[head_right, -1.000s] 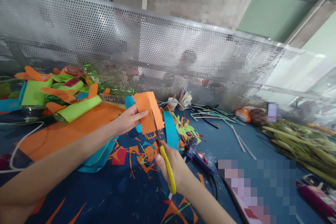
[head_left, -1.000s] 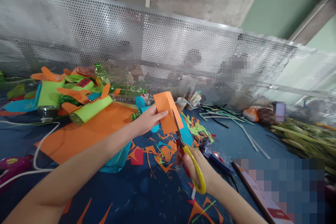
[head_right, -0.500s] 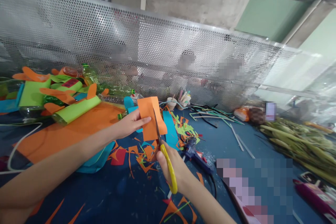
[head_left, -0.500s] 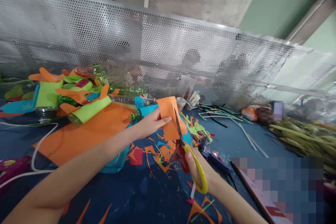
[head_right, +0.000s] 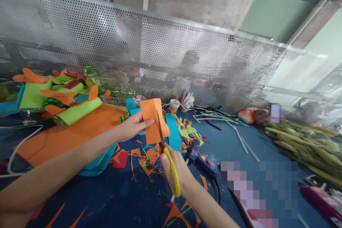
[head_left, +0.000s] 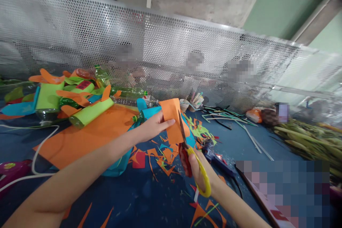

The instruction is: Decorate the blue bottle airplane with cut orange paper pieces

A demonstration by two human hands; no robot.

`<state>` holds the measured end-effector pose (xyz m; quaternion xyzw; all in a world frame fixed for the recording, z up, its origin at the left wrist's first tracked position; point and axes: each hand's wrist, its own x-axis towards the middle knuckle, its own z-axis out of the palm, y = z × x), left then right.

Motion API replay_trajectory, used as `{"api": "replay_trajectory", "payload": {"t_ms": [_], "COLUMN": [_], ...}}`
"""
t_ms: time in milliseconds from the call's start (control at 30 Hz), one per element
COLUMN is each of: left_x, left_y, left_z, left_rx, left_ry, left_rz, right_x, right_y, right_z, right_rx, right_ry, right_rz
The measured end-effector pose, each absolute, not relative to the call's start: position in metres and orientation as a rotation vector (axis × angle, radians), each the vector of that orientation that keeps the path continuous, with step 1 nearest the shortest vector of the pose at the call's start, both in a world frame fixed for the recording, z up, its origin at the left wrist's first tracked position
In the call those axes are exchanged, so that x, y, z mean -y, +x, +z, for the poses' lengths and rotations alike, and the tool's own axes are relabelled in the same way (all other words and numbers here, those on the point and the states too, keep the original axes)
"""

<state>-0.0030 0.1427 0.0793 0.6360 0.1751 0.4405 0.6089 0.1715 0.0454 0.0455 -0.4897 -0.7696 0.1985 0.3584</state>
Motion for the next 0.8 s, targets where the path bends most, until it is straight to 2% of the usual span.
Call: {"api": "replay_trajectory", "payload": {"t_ms": [800], "left_x": [-0.144], "left_y": [-0.002], "left_z": [0.077], "left_rx": [-0.379], "left_ry": [1.303], "left_rz": [0.985], "right_x": [-0.047], "right_y": [0.173], "right_z": [0.042], "right_rx": [1.892], "right_ry": [-1.302], "right_rz": [0.696]}}
